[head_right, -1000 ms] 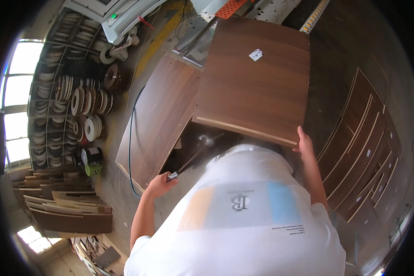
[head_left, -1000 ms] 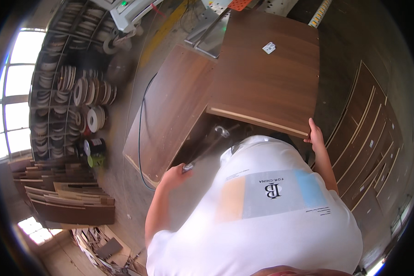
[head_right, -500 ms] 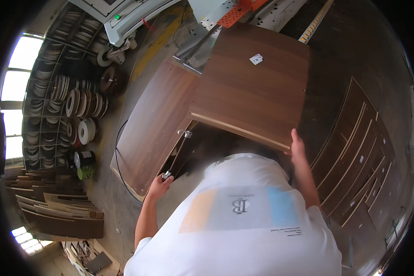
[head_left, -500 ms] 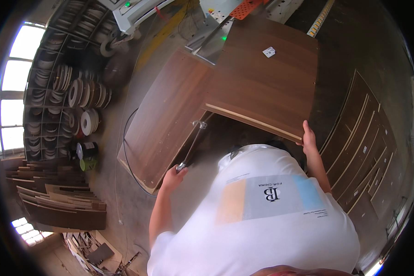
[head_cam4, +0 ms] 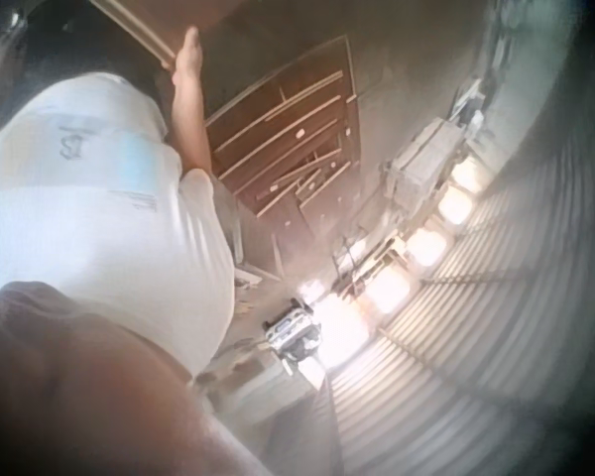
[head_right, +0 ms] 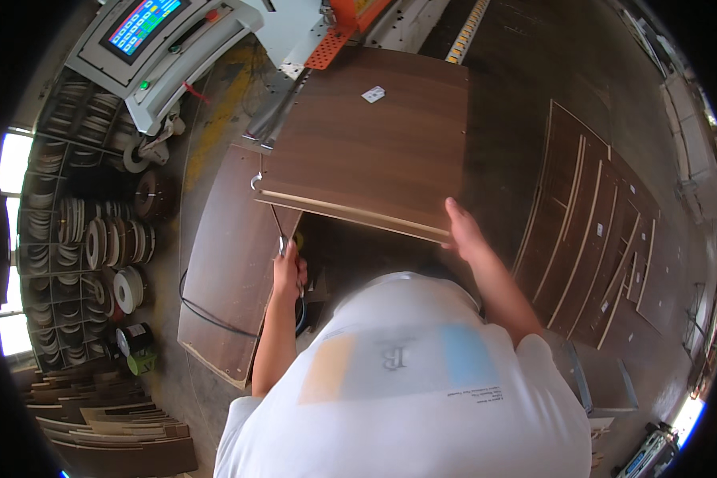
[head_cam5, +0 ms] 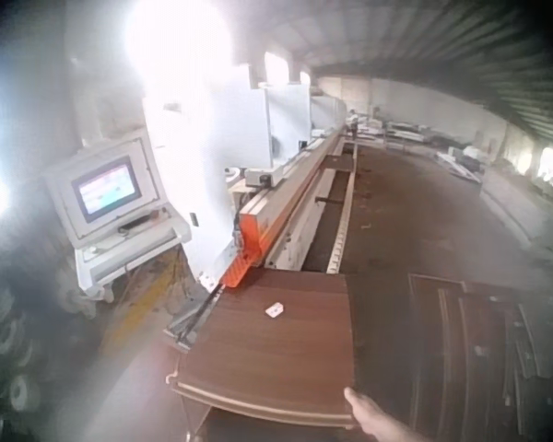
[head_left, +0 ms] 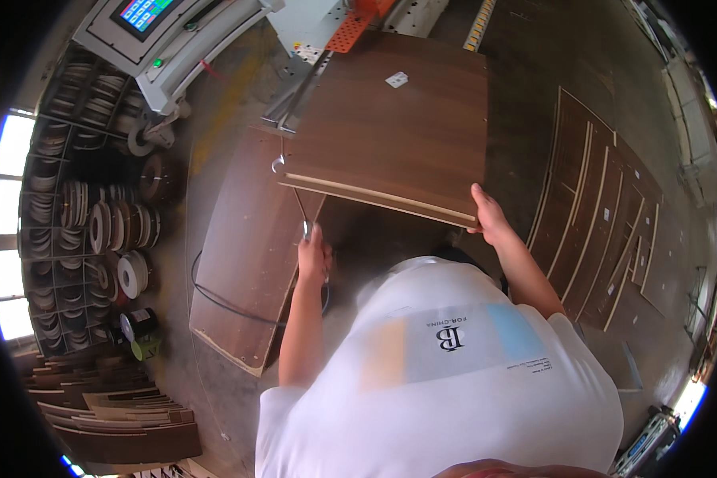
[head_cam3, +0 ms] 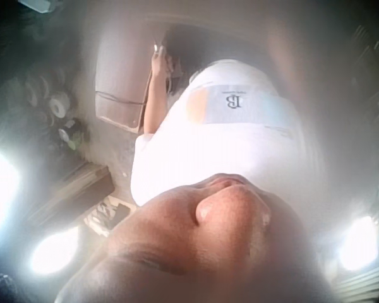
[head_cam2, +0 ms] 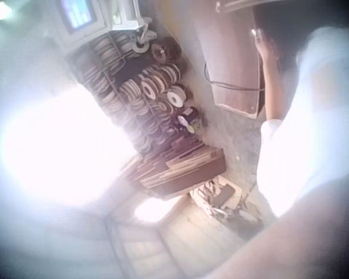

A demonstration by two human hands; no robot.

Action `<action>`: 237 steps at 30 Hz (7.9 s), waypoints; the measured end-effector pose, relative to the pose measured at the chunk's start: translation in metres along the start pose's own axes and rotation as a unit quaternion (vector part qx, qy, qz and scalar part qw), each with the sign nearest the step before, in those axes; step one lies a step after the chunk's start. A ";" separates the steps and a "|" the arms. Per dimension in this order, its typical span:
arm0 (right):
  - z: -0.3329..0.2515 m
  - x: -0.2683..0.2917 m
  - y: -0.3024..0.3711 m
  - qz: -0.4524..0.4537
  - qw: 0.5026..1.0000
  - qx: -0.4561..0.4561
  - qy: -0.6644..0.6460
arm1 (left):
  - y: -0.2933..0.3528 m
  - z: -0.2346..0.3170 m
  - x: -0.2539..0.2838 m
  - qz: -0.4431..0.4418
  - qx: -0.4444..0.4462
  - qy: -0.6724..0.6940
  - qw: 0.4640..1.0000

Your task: The person moves various wood panels between stacks and a work surface, then uses a compressed air nozzle to clean dust from the edges and surfaces of each panel.

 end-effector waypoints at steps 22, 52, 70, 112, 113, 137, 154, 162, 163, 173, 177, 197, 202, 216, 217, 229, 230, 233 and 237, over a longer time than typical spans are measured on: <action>0.037 -0.004 -0.029 0.027 0.971 0.111 0.210 | 0.090 -0.039 0.114 0.041 0.017 -0.208 0.977; -0.100 -0.050 -0.113 0.077 0.879 0.306 0.358 | 0.107 -0.053 -0.056 -0.043 -0.007 -0.215 0.976; -0.076 0.095 -0.103 0.015 0.958 0.150 -0.243 | 0.112 0.015 -0.112 -0.143 -0.123 -0.597 0.780; 0.598 0.522 0.055 0.505 0.744 -0.080 -0.431 | 0.268 -0.181 -0.525 -0.444 -0.174 -0.860 0.181; 0.606 0.534 0.050 0.511 0.739 -0.087 -0.430 | 0.267 -0.177 -0.538 -0.415 -0.183 -0.867 0.207; 0.477 0.502 0.081 0.326 0.648 0.141 -0.673 | 0.211 -0.207 -0.629 -0.347 -0.087 -0.677 0.644; 0.448 0.393 0.372 0.448 0.620 0.126 -0.632 | 0.292 -0.326 -0.704 -0.499 0.333 -0.245 0.761; 0.505 0.309 0.475 0.684 0.495 -0.088 -0.528 | 0.315 -0.405 -0.700 -0.499 0.404 -0.285 0.712; 0.508 0.307 0.481 0.701 0.486 -0.132 -0.506 | 0.316 -0.407 -0.694 -0.482 0.413 -0.295 0.715; 0.554 0.346 0.417 0.707 0.556 -0.313 -0.305 | 0.270 -0.346 -0.667 -0.529 0.282 -0.297 0.743; 0.518 0.391 0.351 0.618 0.665 -0.169 -0.384 | 0.241 -0.265 -0.632 -0.484 0.169 -0.331 0.792; 0.194 0.426 0.069 0.338 0.912 0.120 -0.201 | 0.083 -0.063 -0.372 -0.213 -0.020 -0.132 0.968; 0.138 0.409 0.029 0.304 0.940 0.101 -0.116 | 0.037 0.001 -0.246 -0.049 -0.093 -0.169 0.980; 0.057 0.416 0.011 0.291 0.930 0.156 0.162 | 0.078 -0.026 -0.131 -0.011 -0.088 -0.543 0.835; 0.066 0.422 0.012 0.289 0.934 0.134 0.160 | 0.118 -0.029 -0.179 -0.113 -0.055 -0.593 0.796; 0.081 0.432 0.000 0.301 0.941 0.126 0.088 | 0.160 -0.076 -0.243 -0.302 -0.110 -0.529 0.786; 0.074 0.428 0.007 0.289 0.945 0.116 0.104 | 0.153 -0.076 -0.236 -0.272 -0.133 -0.500 0.811; 0.067 0.419 0.015 0.258 0.958 0.084 0.089 | 0.108 -0.088 -0.166 -0.112 -0.025 -0.420 0.900; 0.069 0.408 0.028 0.274 0.955 0.055 0.103 | 0.079 -0.045 -0.090 0.079 -0.043 -0.028 0.996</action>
Point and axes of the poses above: each hand's wrist, its own y-axis away from the middle knuckle, its own x-axis out of the back of the hand, z = x × y, the point moved 7 cm from there along -y, towards the middle knuckle, and after that the axes turned 4 degrees about -x, right-handed, at the moved point
